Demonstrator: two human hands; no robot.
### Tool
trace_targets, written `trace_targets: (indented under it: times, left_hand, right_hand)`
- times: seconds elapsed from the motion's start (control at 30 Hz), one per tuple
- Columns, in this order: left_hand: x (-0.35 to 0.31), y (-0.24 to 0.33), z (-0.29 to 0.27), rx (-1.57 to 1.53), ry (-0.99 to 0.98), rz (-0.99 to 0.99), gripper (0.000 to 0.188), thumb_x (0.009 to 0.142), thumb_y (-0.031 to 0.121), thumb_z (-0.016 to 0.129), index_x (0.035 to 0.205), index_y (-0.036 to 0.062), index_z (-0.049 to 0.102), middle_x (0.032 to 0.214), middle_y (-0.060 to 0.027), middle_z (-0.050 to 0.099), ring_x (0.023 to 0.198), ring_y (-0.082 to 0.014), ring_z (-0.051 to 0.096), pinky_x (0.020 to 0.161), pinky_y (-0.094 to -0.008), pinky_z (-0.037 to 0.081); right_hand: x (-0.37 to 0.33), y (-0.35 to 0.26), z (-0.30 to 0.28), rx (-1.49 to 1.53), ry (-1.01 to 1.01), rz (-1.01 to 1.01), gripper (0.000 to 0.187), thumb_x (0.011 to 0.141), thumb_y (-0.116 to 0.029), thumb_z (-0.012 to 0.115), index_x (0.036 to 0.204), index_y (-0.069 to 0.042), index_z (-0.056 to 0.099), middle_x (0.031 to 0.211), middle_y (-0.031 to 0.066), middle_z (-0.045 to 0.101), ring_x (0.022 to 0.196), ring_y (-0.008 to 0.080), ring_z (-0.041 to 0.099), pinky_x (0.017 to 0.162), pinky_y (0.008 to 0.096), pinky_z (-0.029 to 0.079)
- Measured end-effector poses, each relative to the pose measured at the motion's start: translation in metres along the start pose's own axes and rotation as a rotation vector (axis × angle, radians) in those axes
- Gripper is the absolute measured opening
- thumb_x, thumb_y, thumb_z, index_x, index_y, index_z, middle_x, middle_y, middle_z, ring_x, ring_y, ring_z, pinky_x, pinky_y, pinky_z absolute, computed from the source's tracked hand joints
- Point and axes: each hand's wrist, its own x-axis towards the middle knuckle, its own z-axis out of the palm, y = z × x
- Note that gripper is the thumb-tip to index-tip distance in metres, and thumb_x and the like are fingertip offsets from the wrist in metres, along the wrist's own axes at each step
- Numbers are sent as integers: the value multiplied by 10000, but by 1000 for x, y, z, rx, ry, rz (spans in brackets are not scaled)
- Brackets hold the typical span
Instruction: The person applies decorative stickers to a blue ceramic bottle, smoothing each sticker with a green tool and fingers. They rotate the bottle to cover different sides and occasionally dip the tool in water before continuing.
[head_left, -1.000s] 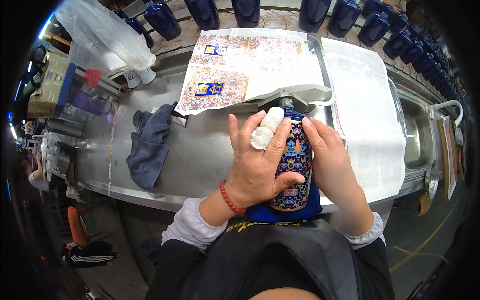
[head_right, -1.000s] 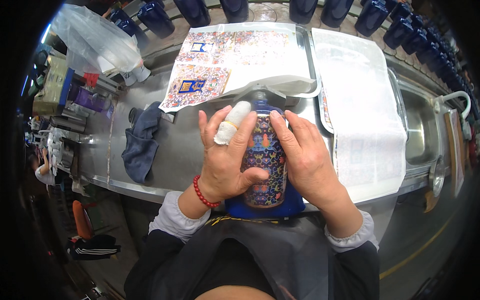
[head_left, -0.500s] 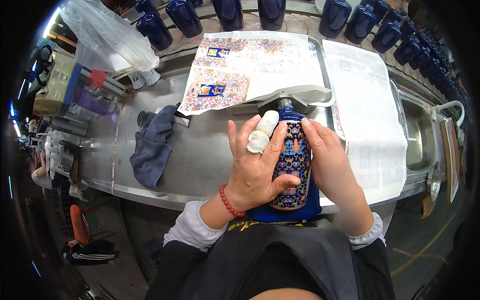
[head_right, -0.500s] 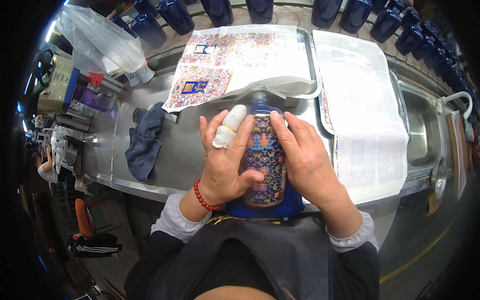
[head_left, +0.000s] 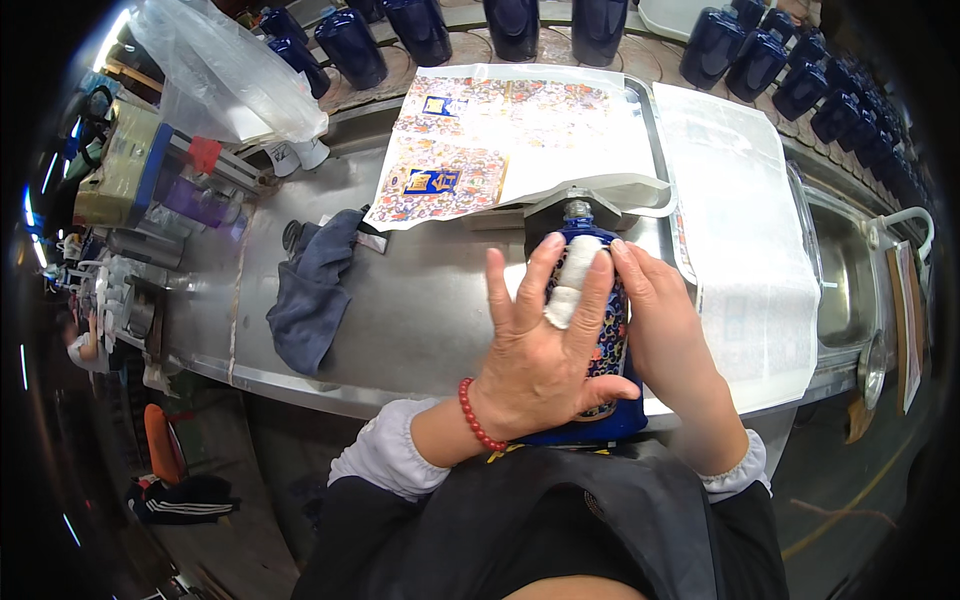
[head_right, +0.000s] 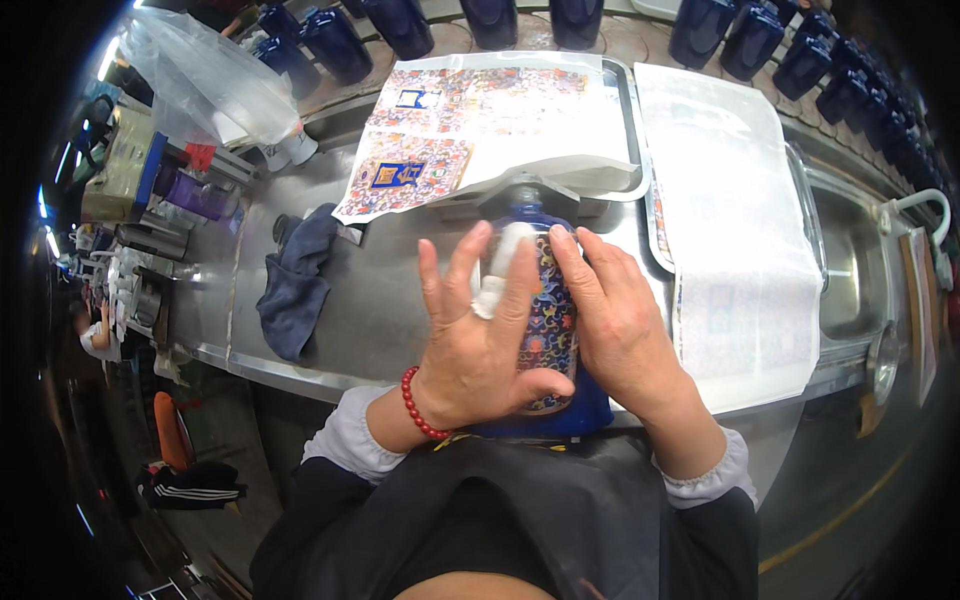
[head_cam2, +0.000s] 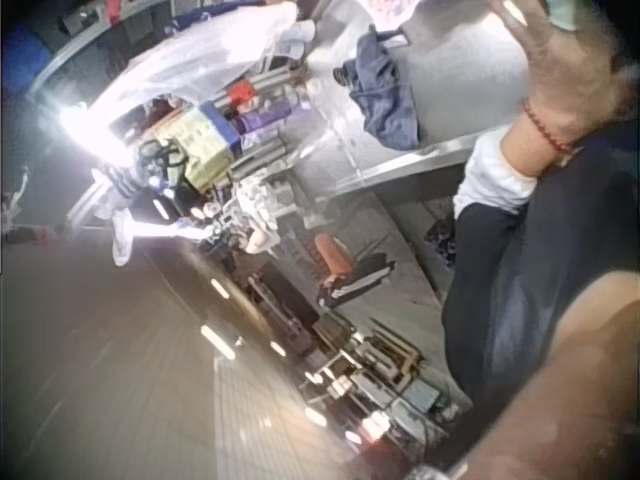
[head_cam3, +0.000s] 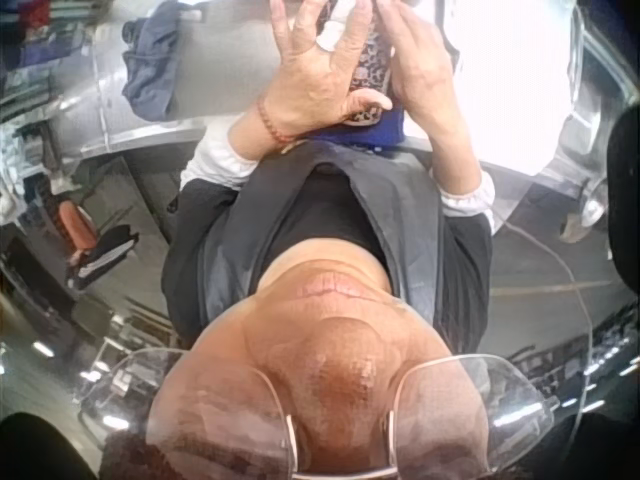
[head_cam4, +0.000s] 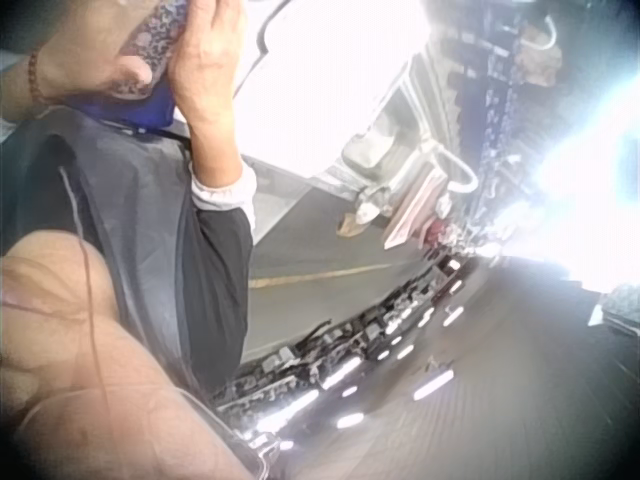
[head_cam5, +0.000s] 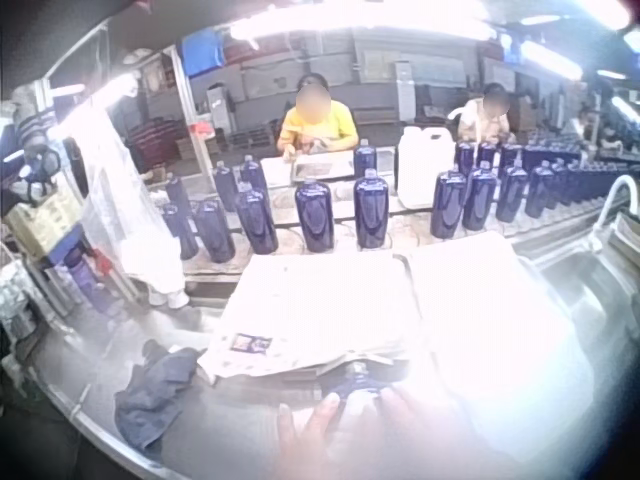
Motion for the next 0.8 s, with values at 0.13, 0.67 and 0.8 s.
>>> trace_targets:
  times: [0.13, 0.67, 0.8]
  left_hand:
    - [-6, 0, 4, -197, -17, 23, 1013, 917, 775, 425, 1543, -21, 384, 1495, -203, 479, 1449, -447, 288, 1200, -672, 29]
    - [-75, -10, -3, -152, 66, -6, 1076, 722, 482, 831, 1567, 44, 328, 1543, -203, 397, 1488, -404, 260, 1194, -714, 75]
    - [-64, -8, -8, -143, 110, 79, 929, 771, 424, 801, 1509, 22, 404, 1490, -196, 464, 1489, -409, 285, 1195, -727, 68]
  right_hand:
    - [-3, 1, 1, 44, 12, 33, 674, 782, 147, 554, 1445, 38, 497, 1304, 268, 584, 1161, 423, 593, 991, 468, 498]
    - [-20, 20, -8, 56, 11, 86, 609, 889, 135, 472, 1491, 49, 448, 1508, 239, 497, 1404, 388, 471, 1160, 430, 359]
    - [-26, 29, -9, 30, -23, 29, 564, 964, 82, 463, 1522, 30, 410, 1507, 239, 498, 1400, 364, 493, 1148, 419, 384]
